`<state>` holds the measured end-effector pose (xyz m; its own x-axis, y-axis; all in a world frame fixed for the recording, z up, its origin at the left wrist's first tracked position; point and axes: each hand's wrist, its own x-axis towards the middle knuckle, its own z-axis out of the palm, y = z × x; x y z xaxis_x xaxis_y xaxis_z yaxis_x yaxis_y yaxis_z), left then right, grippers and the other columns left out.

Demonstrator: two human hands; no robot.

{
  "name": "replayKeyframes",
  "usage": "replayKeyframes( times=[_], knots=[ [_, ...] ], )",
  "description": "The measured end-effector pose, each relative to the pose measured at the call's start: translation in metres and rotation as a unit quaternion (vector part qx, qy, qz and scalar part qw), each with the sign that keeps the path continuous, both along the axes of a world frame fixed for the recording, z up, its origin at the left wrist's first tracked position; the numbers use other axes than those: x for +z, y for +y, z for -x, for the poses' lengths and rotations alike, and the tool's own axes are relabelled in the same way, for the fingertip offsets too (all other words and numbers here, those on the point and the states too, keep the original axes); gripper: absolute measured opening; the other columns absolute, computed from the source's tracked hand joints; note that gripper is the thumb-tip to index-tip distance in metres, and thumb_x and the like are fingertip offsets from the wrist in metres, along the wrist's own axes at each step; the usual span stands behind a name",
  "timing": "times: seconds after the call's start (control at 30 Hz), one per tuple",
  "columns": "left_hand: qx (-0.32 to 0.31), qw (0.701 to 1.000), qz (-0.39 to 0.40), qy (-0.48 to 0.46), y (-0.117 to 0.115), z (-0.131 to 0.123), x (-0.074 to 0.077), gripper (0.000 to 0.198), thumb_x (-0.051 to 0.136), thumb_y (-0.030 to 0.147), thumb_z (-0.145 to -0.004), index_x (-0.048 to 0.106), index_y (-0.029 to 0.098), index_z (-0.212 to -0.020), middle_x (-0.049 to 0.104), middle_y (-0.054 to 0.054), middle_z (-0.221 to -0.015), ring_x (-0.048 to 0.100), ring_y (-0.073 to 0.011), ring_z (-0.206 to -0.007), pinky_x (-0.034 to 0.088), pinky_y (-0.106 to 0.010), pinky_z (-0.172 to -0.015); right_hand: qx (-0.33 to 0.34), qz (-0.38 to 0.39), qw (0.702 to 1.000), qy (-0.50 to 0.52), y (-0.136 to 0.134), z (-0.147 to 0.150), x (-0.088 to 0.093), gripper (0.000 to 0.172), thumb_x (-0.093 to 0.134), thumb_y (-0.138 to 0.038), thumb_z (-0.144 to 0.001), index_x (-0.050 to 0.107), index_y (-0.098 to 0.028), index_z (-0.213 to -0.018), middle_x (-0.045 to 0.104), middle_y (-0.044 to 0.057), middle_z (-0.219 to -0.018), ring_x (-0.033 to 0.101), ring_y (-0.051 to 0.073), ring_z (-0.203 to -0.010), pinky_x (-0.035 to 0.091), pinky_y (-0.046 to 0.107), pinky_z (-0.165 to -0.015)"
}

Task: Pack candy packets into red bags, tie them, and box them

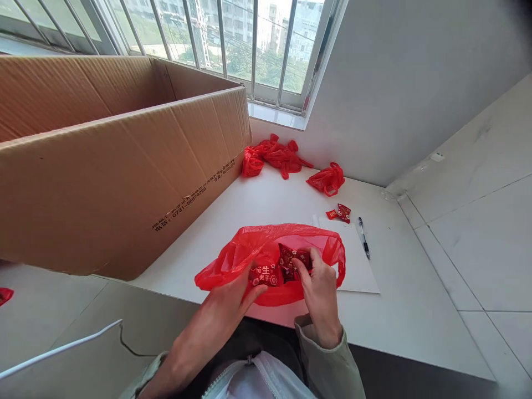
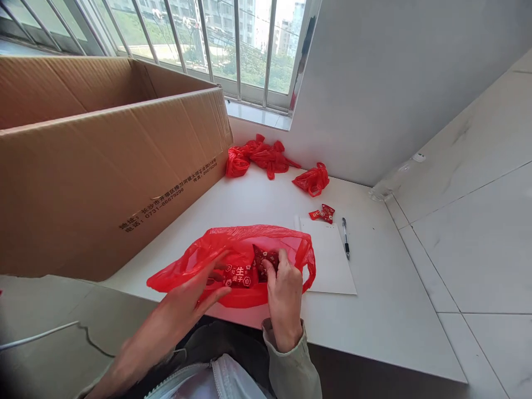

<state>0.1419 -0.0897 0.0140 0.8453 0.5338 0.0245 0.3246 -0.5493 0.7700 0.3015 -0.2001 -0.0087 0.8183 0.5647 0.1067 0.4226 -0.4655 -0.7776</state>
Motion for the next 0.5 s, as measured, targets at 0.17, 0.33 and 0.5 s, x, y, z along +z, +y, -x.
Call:
replayKeyframes(
  times=[0.17, 0.33, 0.5],
  knots=[
    [-0.078, 0.993, -0.057, 0.061, -0.001, 0.000, 0.027, 0.036, 0.036, 0.017, -0.097, 0.051, 0.031, -0.128, 0.061, -0.002, -0.120, 0.062, -0.0188, -0.106, 0.051, -0.030, -0.087, 0.023, 0.070, 0.995, -0.068, 0.015, 0.000, 0.006, 0.017, 0.046, -0.026, -0.093, 0.059, -0.019, -0.102, 0.071, 0.007, -0.082, 0.067, 0.023, -0.074, 0.042, 0.030, -0.065],
    [-0.160, 0.976, -0.068, 0.134, -0.005, -0.003, 0.036, 0.034, 0.039, 0.001, -0.087, 0.058, 0.025, -0.101, 0.063, 0.003, -0.103, 0.064, -0.0152, -0.088, 0.049, -0.026, -0.073, 0.098, 0.083, 0.991, -0.025, 0.037, 0.007, 0.003, 0.026, 0.048, -0.020, -0.092, 0.053, -0.020, -0.117, 0.072, 0.005, -0.088, 0.068, 0.019, -0.078, 0.043, 0.025, -0.064],
    [-0.191, 0.969, -0.076, 0.135, -0.005, -0.009, 0.031, 0.037, 0.036, -0.002, -0.081, 0.060, 0.023, -0.094, 0.063, 0.001, -0.097, 0.063, -0.0178, -0.086, 0.047, -0.027, -0.069, 0.056, 0.160, 0.981, -0.091, 0.027, -0.002, -0.007, 0.032, 0.039, -0.014, -0.092, 0.055, -0.019, -0.119, 0.068, 0.005, -0.077, 0.061, 0.017, -0.062, 0.035, 0.027, -0.054]
  ],
)
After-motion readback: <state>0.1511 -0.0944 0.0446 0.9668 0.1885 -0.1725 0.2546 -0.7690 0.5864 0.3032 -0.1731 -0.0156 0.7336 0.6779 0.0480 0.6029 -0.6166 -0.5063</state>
